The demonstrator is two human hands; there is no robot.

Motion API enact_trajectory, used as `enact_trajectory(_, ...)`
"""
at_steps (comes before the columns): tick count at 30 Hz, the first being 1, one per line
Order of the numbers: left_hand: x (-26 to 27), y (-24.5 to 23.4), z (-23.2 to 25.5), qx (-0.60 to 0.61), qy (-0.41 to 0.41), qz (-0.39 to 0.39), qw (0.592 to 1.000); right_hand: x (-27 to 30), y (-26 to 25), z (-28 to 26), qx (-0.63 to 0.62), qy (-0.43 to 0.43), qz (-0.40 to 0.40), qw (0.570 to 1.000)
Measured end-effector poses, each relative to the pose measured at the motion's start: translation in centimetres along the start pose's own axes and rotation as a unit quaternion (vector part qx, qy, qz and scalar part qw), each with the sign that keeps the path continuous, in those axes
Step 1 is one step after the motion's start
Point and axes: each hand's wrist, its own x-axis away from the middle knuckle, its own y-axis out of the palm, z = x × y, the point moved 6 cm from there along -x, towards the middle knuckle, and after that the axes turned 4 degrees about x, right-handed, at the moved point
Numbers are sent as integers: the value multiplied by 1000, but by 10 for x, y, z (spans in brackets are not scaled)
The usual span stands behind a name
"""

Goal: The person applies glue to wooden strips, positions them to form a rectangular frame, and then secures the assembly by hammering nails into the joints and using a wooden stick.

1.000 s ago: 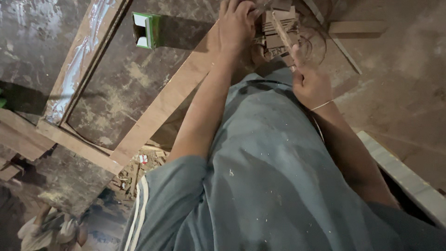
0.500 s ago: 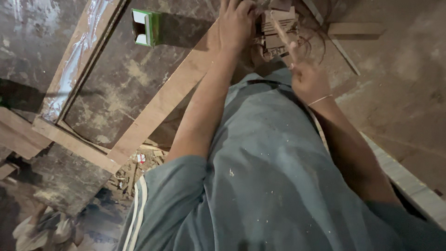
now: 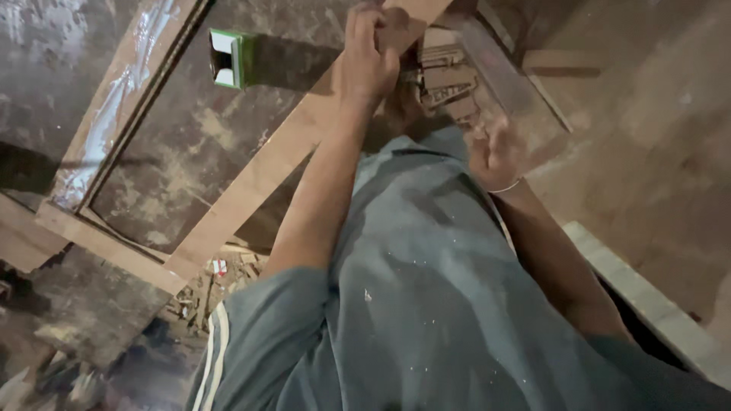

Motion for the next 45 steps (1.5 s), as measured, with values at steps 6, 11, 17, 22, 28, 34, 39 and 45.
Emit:
enact_trajectory(6,-1,1,1,-5,-11,4,1000,14,27,18,10,41,-88,995)
enact_trajectory(11,-11,1,1,24,73,30,997,18,35,38,38,39,-86,995)
enact_trajectory(17,-3,2,-6,-47,-39,-10,998,20,19,36,-13,-73,-18,997)
enact_trajectory(22,-14,-6,-3,51,-50,17,997,18,17,61,33,20,-69,997)
enact_trajectory(28,-5,-13,11,-58,-162,-74,982,-53,9,81,50,69,-178,980)
enact_trajectory(34,26,-79,59,-155,44,140,977,-155,18,57,84,9,-275,958)
enact_trajectory(39,80,-160,76,-226,-75,315,919,-225,79,33,6,-148,-317,937)
enact_trajectory(45,139,-224,72,-198,-111,477,849,-365,178,-8,11,-248,-174,953)
